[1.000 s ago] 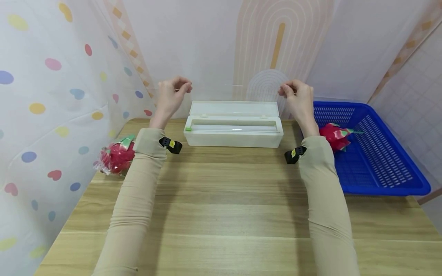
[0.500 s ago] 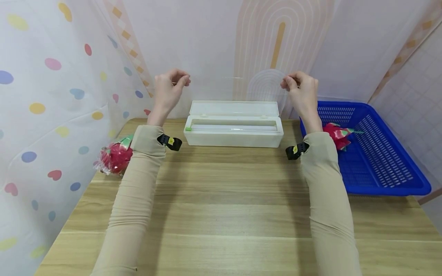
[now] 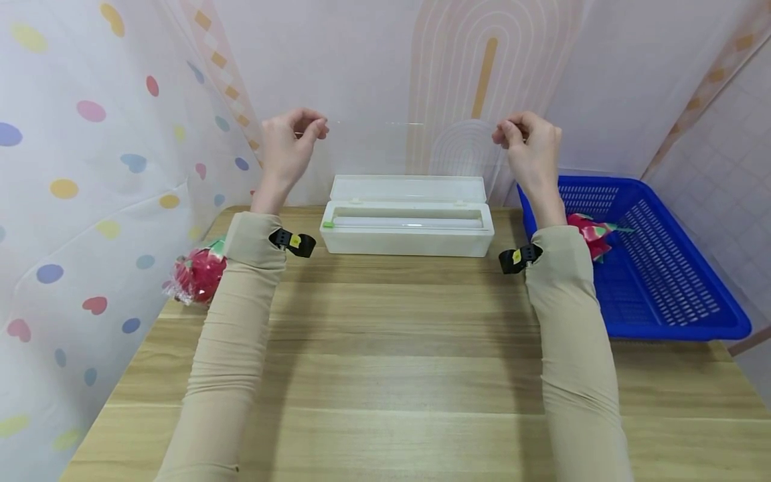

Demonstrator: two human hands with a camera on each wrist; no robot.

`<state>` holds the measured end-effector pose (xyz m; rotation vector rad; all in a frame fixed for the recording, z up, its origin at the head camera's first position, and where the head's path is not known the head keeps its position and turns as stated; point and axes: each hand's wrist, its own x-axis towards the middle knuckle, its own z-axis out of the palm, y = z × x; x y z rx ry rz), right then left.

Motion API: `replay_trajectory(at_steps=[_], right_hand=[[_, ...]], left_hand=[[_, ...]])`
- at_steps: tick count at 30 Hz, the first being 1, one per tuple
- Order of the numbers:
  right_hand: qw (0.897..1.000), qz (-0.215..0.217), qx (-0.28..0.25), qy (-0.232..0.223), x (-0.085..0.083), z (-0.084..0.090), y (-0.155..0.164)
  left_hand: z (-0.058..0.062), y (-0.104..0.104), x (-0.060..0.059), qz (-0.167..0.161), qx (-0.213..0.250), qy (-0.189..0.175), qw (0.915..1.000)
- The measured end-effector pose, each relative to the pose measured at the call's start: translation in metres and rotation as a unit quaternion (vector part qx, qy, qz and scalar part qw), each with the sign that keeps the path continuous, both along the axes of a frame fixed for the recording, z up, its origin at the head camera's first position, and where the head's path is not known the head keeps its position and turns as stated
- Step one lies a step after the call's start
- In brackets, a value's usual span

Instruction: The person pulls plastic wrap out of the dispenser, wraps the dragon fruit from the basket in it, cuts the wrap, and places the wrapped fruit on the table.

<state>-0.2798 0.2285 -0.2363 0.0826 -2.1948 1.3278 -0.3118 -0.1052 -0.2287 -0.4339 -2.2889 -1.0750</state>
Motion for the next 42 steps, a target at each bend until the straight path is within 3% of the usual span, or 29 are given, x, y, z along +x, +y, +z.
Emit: replay_trajectory(at_steps=[9,25,42], right_hand=[[1.000,-0.009,-0.003,0.002,0.003,0.009,0.000],[0.999,-0.011,-0.027,0.040,0.008,0.026,-0.003],[0.996,-0.010,-0.055,0.071,0.016,0.042,-0.005]], left_hand=[[0.012,0.000,0.005,0.009,0.000,0.000,1.0000],[0.027,0.003,0.014,0.019,0.006,0.034,0.9992],[0.044,0.005,0.025,0.022,0.036,0.058,0.9974]])
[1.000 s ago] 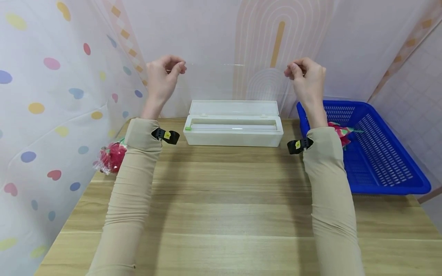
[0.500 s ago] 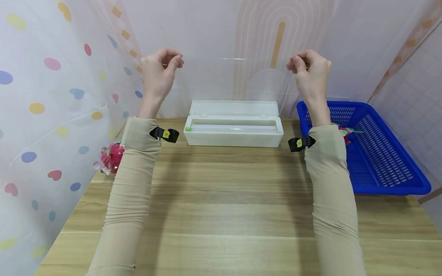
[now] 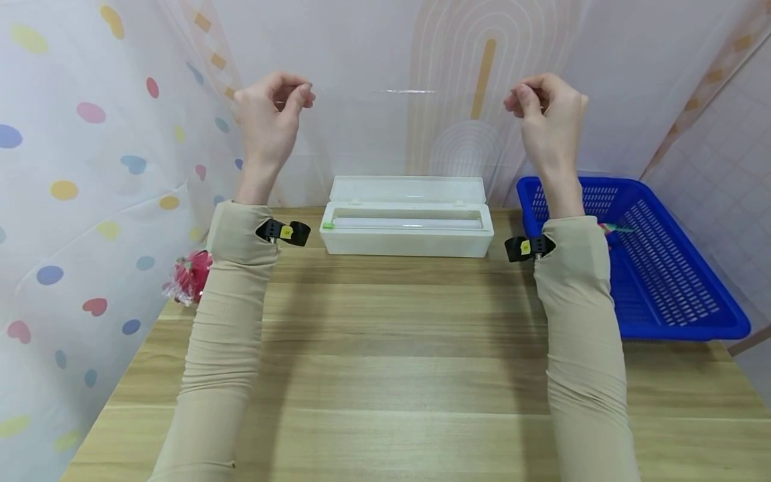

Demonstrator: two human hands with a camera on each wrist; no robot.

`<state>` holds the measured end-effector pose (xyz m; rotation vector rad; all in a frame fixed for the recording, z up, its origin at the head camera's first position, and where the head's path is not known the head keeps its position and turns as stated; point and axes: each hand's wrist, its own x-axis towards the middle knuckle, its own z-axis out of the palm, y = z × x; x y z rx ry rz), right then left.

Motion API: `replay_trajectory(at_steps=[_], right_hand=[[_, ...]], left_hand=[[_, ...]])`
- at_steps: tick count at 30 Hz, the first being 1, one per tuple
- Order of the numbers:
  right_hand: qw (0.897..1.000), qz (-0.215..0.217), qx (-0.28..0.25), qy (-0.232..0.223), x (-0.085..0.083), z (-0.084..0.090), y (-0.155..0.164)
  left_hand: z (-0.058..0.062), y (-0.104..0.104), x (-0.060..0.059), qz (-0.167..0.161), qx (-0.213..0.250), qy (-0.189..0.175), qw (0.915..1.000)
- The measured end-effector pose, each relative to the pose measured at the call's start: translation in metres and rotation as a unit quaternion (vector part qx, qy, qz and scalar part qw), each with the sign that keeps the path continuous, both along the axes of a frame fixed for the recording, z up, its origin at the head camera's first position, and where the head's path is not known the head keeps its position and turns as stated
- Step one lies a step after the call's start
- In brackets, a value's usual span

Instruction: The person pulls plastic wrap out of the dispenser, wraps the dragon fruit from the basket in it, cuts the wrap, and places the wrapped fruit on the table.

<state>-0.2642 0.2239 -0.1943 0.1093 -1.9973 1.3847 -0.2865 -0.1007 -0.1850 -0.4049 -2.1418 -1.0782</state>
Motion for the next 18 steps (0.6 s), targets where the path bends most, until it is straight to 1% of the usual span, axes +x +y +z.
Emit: replay_trajectory(at_steps=[4,8,14,18], right_hand=[[1.000,-0.006,0.001,0.010,0.004,0.004,-0.002],[1.000,-0.013,0.004,0.024,0.006,0.007,-0.003],[0.999,-0.015,-0.003,0.038,0.010,0.012,-0.004],[0.999,-0.017,-0.009,0.047,0.013,0.015,-0.004]], left_hand=[[0.003,0.000,0.002,0.001,0.013,0.014,0.9998],[0.005,0.001,0.004,0.007,0.019,0.021,0.9996],[0.008,0.001,0.009,0.011,0.016,0.043,0.9989],[0.012,0.002,0.013,0.014,0.017,0.048,0.9986]])
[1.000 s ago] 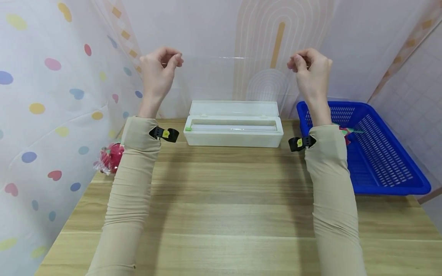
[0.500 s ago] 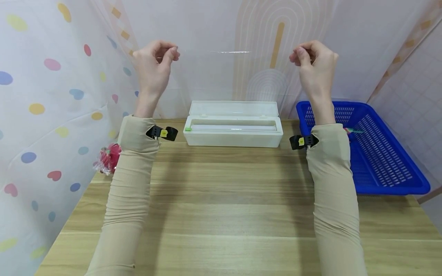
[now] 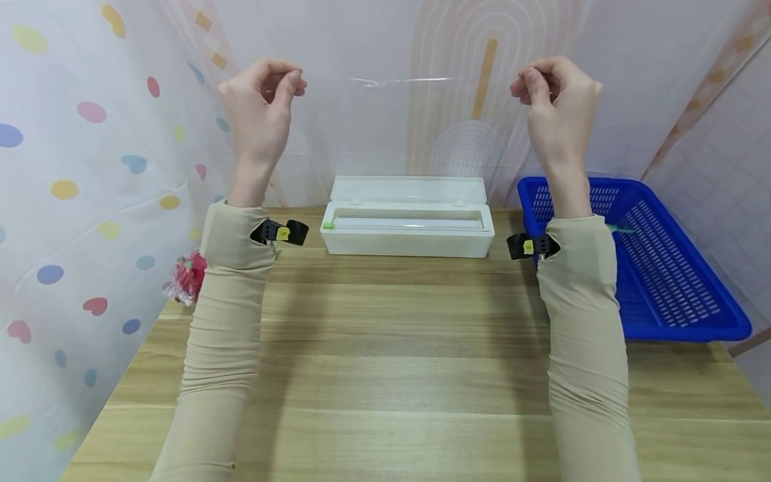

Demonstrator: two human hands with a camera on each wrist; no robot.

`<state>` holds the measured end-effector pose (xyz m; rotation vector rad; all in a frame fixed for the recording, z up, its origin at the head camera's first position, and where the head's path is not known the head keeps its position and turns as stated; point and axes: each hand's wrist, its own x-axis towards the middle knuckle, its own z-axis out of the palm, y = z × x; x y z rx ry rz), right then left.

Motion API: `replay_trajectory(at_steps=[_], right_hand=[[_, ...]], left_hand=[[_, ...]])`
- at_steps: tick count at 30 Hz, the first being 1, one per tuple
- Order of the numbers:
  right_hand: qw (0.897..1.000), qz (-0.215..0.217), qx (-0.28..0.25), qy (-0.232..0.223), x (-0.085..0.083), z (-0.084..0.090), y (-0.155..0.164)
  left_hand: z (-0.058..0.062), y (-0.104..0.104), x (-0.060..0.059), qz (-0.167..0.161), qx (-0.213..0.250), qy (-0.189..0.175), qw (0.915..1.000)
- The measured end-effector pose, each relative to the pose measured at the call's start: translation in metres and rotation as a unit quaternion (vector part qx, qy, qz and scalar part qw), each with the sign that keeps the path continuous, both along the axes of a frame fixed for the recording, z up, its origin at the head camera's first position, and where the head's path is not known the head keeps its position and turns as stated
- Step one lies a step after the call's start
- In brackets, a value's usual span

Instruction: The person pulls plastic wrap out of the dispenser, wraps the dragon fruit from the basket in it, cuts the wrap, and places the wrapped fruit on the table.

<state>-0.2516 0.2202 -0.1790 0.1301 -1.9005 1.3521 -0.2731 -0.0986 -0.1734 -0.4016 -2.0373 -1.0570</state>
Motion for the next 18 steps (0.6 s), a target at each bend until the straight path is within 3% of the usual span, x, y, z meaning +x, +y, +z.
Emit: replay_trajectory(at_steps=[10,18], right_hand=[[1.000,-0.013,0.001,0.018,0.005,0.008,-0.001],[0.999,-0.009,-0.011,0.042,0.012,0.015,-0.005]], left_hand=[[0.008,0.002,0.007,0.005,0.007,0.012,0.9999],[0.013,0.002,0.013,-0.012,0.026,0.052,0.9982]])
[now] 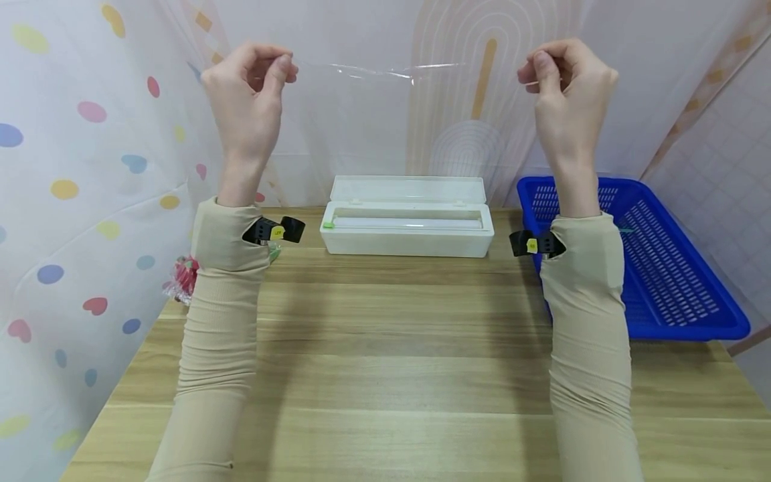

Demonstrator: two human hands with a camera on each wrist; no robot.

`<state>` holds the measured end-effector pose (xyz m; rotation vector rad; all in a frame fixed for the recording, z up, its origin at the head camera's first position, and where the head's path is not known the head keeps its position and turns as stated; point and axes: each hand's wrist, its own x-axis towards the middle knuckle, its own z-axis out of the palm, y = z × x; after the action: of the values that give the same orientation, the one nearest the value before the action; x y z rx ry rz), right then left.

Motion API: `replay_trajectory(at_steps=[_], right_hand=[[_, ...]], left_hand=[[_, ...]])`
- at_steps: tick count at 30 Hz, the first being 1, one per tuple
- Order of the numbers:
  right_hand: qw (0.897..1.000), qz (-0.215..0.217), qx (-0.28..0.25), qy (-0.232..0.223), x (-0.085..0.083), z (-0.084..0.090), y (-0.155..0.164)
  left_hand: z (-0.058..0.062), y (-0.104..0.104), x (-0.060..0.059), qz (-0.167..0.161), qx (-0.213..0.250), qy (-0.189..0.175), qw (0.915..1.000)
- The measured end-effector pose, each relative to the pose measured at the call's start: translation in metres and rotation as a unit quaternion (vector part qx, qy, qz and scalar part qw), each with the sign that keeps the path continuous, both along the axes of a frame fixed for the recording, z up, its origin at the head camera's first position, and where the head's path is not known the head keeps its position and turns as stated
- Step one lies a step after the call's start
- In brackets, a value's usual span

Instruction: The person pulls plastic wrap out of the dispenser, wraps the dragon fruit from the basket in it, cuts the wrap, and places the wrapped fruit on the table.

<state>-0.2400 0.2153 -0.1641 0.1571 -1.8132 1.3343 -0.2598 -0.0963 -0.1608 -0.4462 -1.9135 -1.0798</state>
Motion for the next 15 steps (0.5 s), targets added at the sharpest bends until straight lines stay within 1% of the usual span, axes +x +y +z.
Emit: replay_trajectory(at_steps=[5,10,12,15], right_hand=[[1.000,0.005,-0.007,0.018,0.008,0.005,-0.003],[0.998,0.025,-0.029,0.042,0.013,0.010,-0.006],[0.998,0.026,-0.030,0.049,0.012,0.010,-0.003],[0.998,0.029,-0.024,0.049,0.017,0.010,-0.002]], left_hand=[[0.002,0.000,0.003,-0.009,0.001,0.022,0.9997],[0.005,-0.001,0.007,-0.013,-0.001,0.034,0.9993],[0.006,-0.003,0.008,-0.013,-0.004,0.038,0.9992],[0.005,-0.006,0.011,-0.021,-0.008,0.058,0.9980]])
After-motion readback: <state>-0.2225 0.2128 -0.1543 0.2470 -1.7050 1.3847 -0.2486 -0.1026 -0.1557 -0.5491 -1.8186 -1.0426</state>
